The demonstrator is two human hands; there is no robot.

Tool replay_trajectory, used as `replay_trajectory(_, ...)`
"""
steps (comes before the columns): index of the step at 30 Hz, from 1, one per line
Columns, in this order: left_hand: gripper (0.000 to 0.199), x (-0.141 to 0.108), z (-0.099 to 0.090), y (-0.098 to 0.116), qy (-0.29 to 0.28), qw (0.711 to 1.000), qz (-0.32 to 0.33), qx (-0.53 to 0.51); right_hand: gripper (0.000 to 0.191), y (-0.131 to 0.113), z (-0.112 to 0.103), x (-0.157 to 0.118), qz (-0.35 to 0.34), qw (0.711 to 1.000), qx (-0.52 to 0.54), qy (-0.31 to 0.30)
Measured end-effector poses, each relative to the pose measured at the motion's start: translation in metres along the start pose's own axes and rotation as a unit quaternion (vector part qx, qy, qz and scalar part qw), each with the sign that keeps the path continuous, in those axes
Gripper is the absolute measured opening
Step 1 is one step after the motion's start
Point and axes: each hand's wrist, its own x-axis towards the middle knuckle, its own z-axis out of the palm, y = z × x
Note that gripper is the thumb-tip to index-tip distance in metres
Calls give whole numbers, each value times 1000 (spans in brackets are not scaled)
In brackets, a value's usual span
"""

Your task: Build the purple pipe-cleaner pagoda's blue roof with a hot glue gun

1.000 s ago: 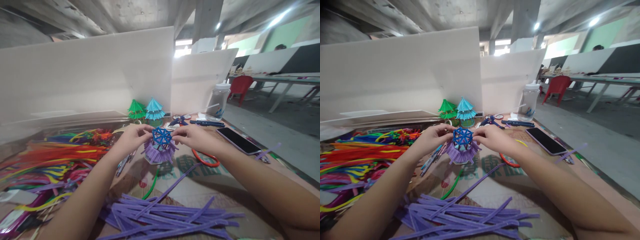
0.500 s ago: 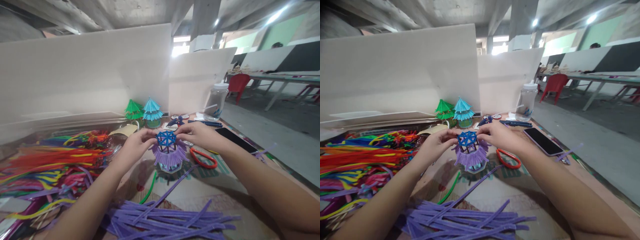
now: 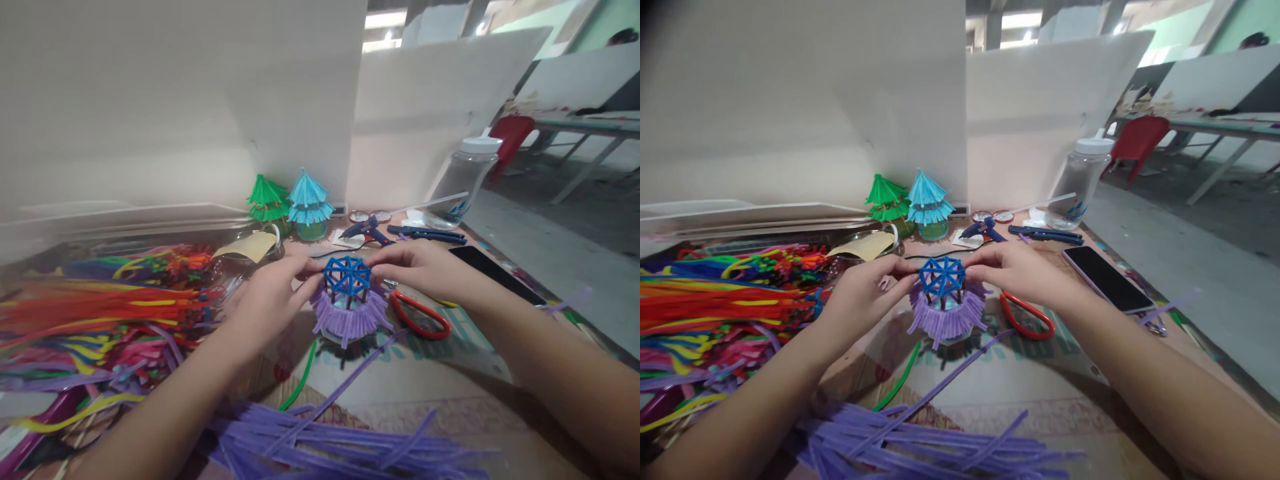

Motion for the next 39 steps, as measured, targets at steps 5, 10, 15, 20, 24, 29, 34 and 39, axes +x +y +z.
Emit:
replay_trajectory(5,15,-5,7,-11,50,981,113,147,17,5,10,-5,-31,998,-3,61)
replay_trajectory(10,14,-12,8,-25,92,945,234,207,10,2,11,-9,-48,994,-55,77)
replay_trajectory(15,17,-13,9,-30,99,943,253,195,5,3,11,-11,-87,991,-50,92)
replay_trajectory(20,19,-12,10,-30,101,938,266,196,5,1,11,-14,-112,982,-120,96)
replay_trajectory(24,23,-11,11,-30,118,937,265,193,8,0,9,-16,-129,977,-153,78)
replay_trajectory(29,23,-10,13,-27,111,949,229,187,8,2,8,-16,-140,974,-152,88)
replay_trajectory(34,31,-7,13,-23,89,968,190,137,2,5,8,-16,-160,973,-135,96)
replay_trajectory(39,22,-6,15,-24,94,968,216,88,22,11,11,-16,-229,957,-158,87)
